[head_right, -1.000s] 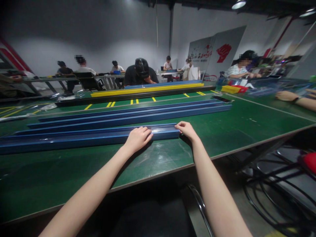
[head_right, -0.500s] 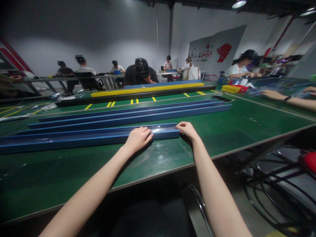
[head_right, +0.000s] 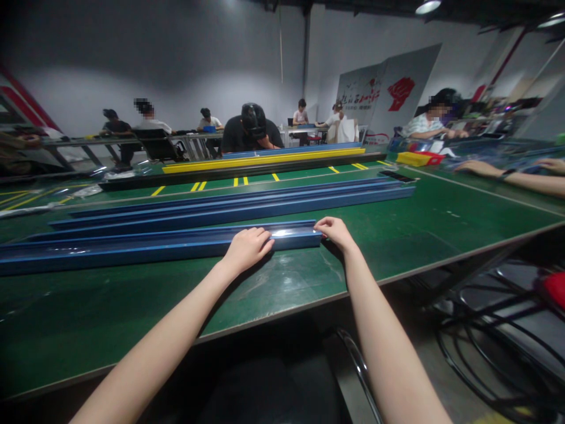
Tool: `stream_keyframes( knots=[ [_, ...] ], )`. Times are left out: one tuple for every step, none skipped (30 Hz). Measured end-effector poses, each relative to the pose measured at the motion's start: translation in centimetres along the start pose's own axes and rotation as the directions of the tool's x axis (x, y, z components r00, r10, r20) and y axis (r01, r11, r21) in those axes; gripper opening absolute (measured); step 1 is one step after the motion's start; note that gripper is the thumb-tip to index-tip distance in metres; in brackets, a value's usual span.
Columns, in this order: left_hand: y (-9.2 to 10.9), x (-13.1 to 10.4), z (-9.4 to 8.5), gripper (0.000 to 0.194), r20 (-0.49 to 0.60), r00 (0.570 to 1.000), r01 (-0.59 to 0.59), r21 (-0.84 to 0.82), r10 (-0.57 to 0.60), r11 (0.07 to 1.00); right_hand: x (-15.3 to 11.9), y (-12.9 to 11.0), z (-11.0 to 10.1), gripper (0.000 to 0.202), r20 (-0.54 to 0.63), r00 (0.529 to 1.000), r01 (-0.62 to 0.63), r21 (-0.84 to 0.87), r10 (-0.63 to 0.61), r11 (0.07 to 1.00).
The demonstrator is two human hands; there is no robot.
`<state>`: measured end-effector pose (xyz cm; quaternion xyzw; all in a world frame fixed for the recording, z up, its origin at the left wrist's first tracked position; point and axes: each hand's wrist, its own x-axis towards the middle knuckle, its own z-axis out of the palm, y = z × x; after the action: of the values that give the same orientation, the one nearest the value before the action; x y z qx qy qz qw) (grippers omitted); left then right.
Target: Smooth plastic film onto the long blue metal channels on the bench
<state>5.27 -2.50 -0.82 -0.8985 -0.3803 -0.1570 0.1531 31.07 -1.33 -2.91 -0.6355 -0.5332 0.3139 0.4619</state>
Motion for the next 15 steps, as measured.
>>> stream_keyframes(
  knots=[
    [0.01, -0.01, -0.01, 0.029, 0.002, 1.0, 0.001, -0.002, -0.001, 1.0, -0.01, -0.01, 0.02, 0.016, -0.002, 1.0, 0.0, -0.002, 0.0, 1.0],
    [0.01, -0.01, -0.02, 0.029, 0.004, 1.0, 0.002, -0.004, -0.002, 1.0, -0.01, -0.01, 0.03, 0.016, -0.003, 1.0, 0.0, -0.005, 0.0, 1.0],
    [0.02, 0.0, -0.02, 0.029, 0.005, 1.0, 0.002, -0.007, -0.002, 1.0, -0.02, -0.01, 0.05, 0.016, -0.004, 1.0, 0.001, -0.007, -0.001, 1.0],
    [0.02, 0.01, -0.01, 0.029, 0.005, 1.0, 0.004, -0.009, -0.004, 1.0, -0.03, -0.01, 0.06, 0.016, -0.005, 1.0, 0.001, -0.01, -0.001, 1.0],
    [0.02, 0.02, 0.0, 0.029, 0.004, 1.0, 0.005, -0.012, -0.005, 1.0, -0.03, 0.0, 0.06, 0.016, -0.005, 1.0, 0.003, -0.012, -0.003, 1.0],
    [0.02, 0.03, 0.02, 0.029, 0.003, 1.0, 0.006, -0.015, -0.006, 1.0, -0.03, 0.02, 0.06, 0.016, -0.006, 1.0, 0.004, -0.014, -0.005, 1.0],
    [0.03, 0.04, 0.04, 0.029, 0.001, 1.0, 0.007, -0.016, -0.007, 1.0, -0.03, 0.04, 0.06, 0.016, -0.006, 1.0, 0.006, -0.016, -0.007, 1.0],
    [0.03, 0.05, 0.05, 0.029, 0.001, 1.0, 0.007, -0.016, -0.007, 1.0, -0.02, 0.06, 0.05, 0.016, -0.006, 1.0, 0.008, -0.018, -0.009, 1.0],
    [0.04, 0.05, 0.06, 0.029, 0.001, 1.0, 0.006, -0.015, -0.006, 1.0, -0.01, 0.08, 0.04, 0.016, -0.006, 1.0, 0.01, -0.019, -0.01, 1.0],
    [0.05, 0.06, 0.06, 0.029, 0.003, 1.0, 0.005, -0.013, -0.005, 1.0, 0.0, 0.09, 0.03, 0.016, -0.004, 1.0, 0.012, -0.021, -0.012, 1.0],
    [0.05, 0.06, 0.05, 0.029, 0.005, 1.0, 0.005, -0.011, -0.005, 1.0, 0.01, 0.11, 0.02, 0.017, -0.002, 1.0, 0.013, -0.023, -0.013, 1.0],
    [0.06, 0.06, 0.04, 0.029, 0.007, 1.0, 0.006, -0.009, -0.006, 1.0, 0.02, 0.13, 0.01, 0.017, 0.0, 1.0, 0.014, -0.025, -0.014, 1.0],
    [0.06, 0.06, 0.01, 0.029, 0.01, 1.0, 0.007, -0.007, -0.007, 1.0, 0.03, 0.14, 0.0, 0.017, 0.002, 1.0, 0.014, -0.026, -0.014, 1.0],
    [0.05, 0.05, -0.01, 0.029, 0.012, 1.0, 0.007, -0.007, -0.007, 1.0, 0.05, 0.17, -0.01, 0.018, 0.005, 1.0, 0.015, -0.028, -0.014, 1.0],
    [0.04, 0.04, -0.03, 0.029, 0.012, 1.0, 0.007, -0.007, -0.007, 1.0, 0.06, 0.2, -0.01, 0.018, 0.006, 1.0, 0.015, -0.029, -0.015, 0.999]
  ],
)
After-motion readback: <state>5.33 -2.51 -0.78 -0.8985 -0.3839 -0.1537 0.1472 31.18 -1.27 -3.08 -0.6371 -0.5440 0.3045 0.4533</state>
